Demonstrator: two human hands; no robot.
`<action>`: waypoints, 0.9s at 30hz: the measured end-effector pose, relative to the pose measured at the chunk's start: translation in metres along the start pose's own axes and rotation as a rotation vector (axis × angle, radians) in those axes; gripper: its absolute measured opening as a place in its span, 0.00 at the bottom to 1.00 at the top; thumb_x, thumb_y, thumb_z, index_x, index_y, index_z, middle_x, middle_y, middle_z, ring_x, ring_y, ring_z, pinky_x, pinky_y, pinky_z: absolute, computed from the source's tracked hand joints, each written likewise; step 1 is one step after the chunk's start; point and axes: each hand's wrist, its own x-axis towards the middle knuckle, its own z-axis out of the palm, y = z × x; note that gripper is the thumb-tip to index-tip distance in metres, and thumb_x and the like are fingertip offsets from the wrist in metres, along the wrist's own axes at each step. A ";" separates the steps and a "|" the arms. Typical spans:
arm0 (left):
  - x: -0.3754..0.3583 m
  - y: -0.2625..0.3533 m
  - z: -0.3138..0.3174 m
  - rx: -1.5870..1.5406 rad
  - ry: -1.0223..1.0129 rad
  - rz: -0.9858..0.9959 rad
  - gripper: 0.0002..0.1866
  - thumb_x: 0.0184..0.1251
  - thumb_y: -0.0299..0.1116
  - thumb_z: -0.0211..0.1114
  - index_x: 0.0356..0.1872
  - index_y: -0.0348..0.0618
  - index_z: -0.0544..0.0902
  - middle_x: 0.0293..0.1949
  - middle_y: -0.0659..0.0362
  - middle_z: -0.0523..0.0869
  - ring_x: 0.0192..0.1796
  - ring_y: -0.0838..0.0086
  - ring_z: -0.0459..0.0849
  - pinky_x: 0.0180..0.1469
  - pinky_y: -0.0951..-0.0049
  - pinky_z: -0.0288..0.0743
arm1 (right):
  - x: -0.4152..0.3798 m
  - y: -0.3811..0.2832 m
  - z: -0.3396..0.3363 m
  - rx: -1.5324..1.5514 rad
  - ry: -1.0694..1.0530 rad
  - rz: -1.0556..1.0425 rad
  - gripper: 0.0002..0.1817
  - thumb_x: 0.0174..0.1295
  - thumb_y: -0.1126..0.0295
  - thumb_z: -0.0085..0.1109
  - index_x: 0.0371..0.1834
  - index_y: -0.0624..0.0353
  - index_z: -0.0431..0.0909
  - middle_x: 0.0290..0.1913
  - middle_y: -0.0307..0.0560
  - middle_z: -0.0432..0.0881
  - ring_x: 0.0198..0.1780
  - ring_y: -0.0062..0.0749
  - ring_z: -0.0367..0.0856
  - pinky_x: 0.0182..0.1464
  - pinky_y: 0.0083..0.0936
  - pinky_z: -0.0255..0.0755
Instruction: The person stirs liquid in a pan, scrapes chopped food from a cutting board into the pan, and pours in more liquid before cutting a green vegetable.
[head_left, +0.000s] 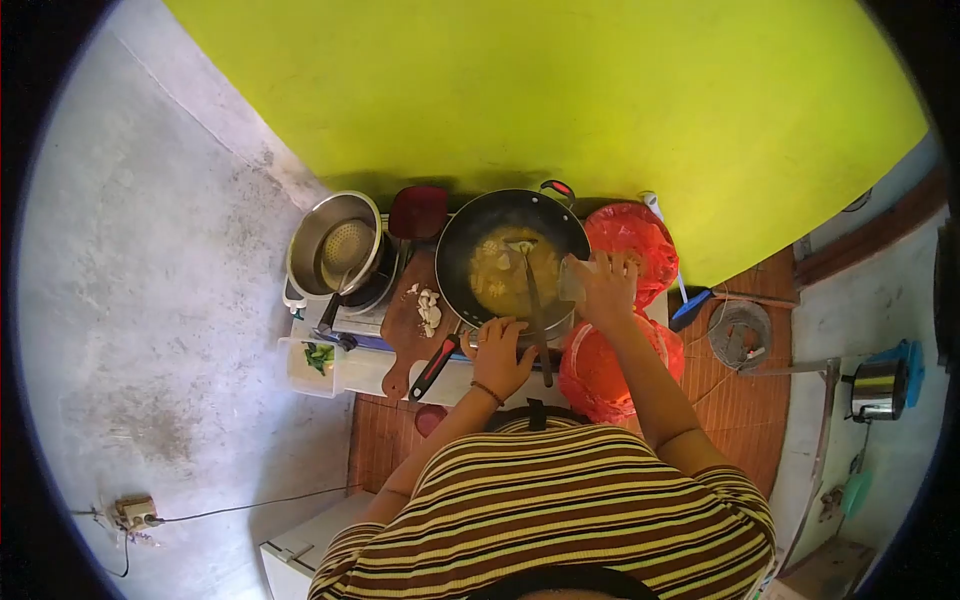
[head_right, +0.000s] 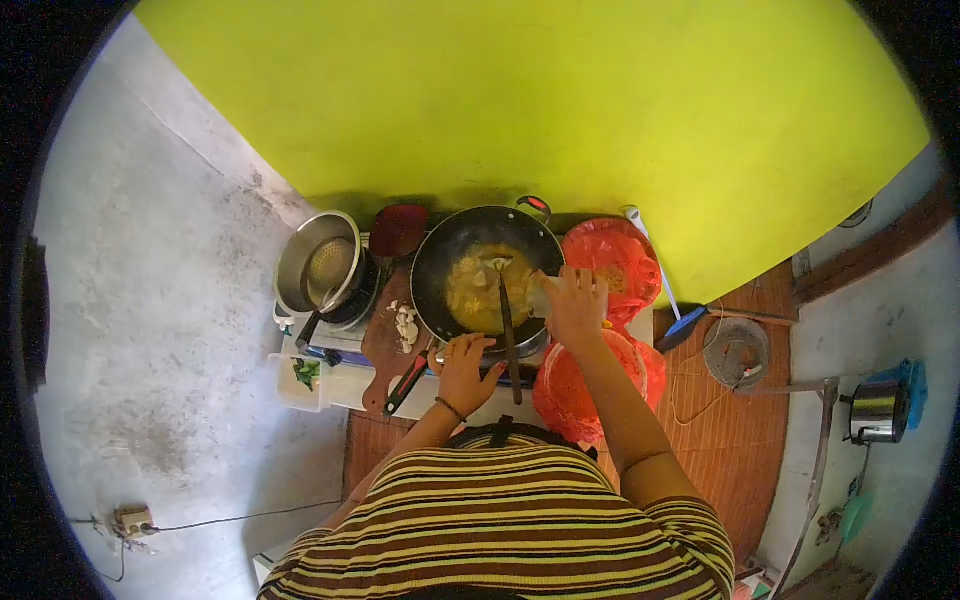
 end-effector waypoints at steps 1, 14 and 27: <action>-0.001 -0.003 0.000 -0.012 0.007 0.008 0.22 0.55 0.39 0.67 0.51 0.45 0.76 0.53 0.53 0.74 0.60 0.57 0.66 0.64 0.50 0.49 | 0.002 -0.001 0.003 -0.029 0.022 -0.032 0.29 0.43 0.66 0.64 0.54 0.37 0.75 0.46 0.43 0.72 0.51 0.41 0.68 0.55 0.45 0.59; 0.007 -0.003 0.011 -0.032 -0.068 0.056 0.26 0.56 0.42 0.65 0.57 0.47 0.73 0.60 0.52 0.71 0.67 0.55 0.61 0.66 0.42 0.39 | 0.003 0.002 -0.010 -0.054 0.078 -0.107 0.26 0.43 0.66 0.63 0.52 0.42 0.76 0.48 0.44 0.72 0.53 0.41 0.69 0.56 0.43 0.59; 0.056 0.080 0.074 0.096 -0.212 0.400 0.31 0.56 0.45 0.61 0.63 0.51 0.68 0.65 0.57 0.66 0.71 0.60 0.55 0.65 0.34 0.34 | -0.082 0.124 -0.007 0.330 0.395 0.562 0.43 0.32 0.69 0.72 0.59 0.57 0.63 0.50 0.56 0.70 0.54 0.56 0.67 0.56 0.44 0.64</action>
